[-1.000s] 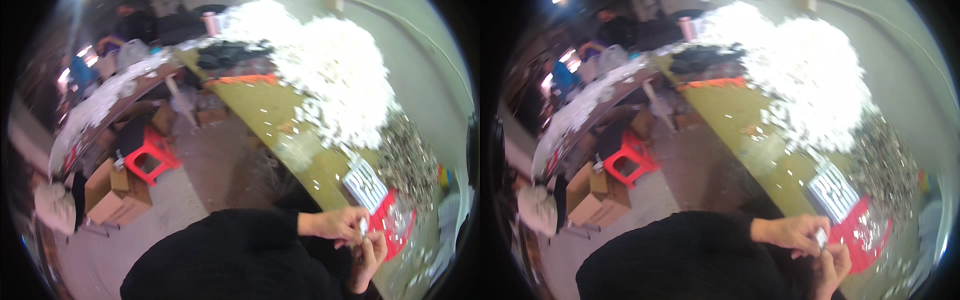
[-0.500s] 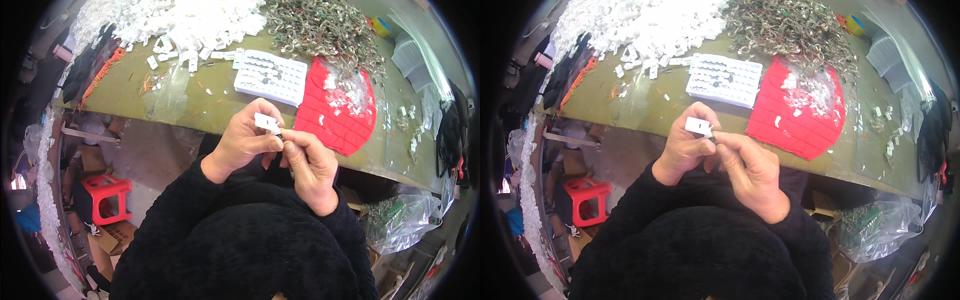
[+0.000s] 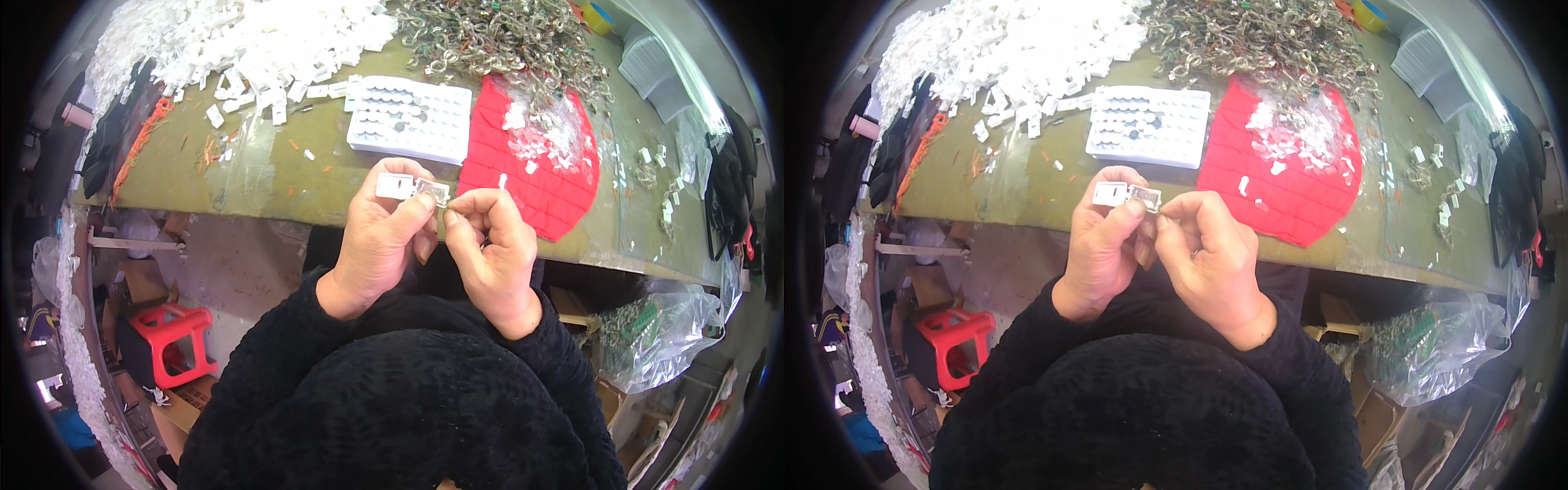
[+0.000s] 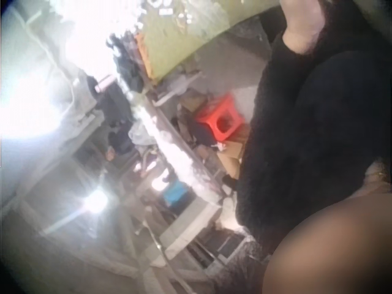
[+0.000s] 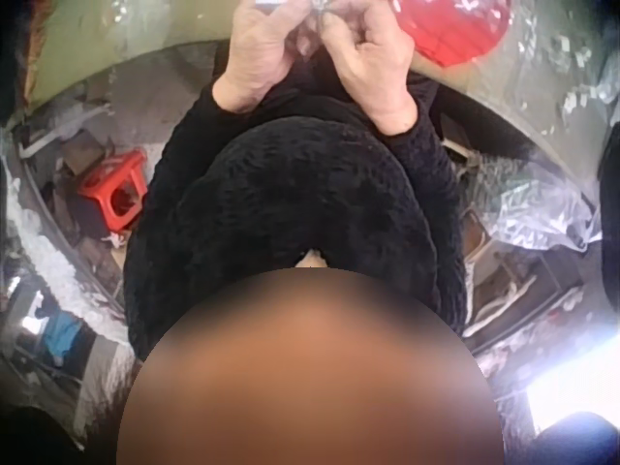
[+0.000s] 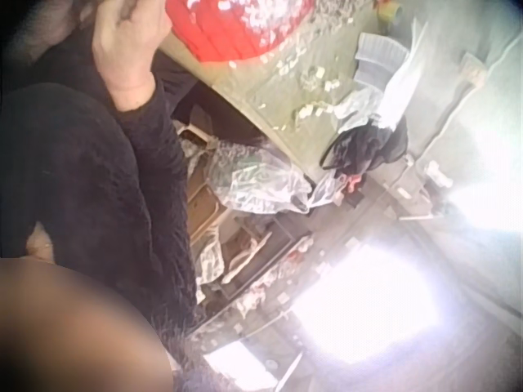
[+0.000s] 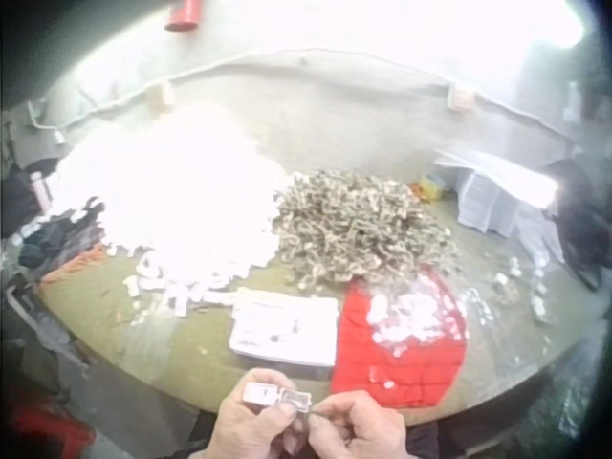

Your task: The person repeatedly picks small white plastic housings and metal contacts from a table, inserts the contacts into the housings, and places the assembled units into a white tray. The person also handles a red cloth and occasionally adjusts the tray position.

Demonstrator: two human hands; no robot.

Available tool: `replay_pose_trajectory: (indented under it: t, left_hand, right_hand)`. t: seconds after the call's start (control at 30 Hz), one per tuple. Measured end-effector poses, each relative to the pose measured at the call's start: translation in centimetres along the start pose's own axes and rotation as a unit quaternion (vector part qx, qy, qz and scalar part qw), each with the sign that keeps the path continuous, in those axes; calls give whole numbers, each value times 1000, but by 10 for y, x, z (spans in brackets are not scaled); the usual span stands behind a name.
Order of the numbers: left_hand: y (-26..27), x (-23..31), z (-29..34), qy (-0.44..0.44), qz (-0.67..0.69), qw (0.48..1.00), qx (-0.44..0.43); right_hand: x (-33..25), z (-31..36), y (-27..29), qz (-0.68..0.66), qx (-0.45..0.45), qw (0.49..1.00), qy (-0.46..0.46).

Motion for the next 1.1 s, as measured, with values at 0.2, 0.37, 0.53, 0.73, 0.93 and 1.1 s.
replay_pose_trajectory:
  t: [0.2,0.37,0.53,0.73,0.93,1.1]
  left_hand:
    - [0,1,1,-28,-151,987,47]
    - [-2,1,1,-59,-235,968,57]
    - [2,1,1,-15,-174,985,8]
    - [11,-10,-8,138,127,977,-103]
    - [15,-16,-6,127,157,973,-116]
    - [15,-5,-4,70,65,993,-70]
  right_hand:
    - [3,-6,5,55,-22,998,11]
    - [6,-8,4,57,-22,998,11]
    - [19,-4,8,-149,-48,965,-208]
    - [24,2,4,-406,-65,848,-334]
    - [19,7,0,-358,-55,884,-296]
    - [16,5,6,-265,-79,940,-198]
Point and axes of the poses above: each hand's wrist, its own z-axis away from the middle knuckle, its own y-axis out of the back of the hand, x = y × z, the point moved 2 cm from there along -z, towards the middle knuckle, and after that the axes turned 5 degrees about y, right-handed, at the moved point
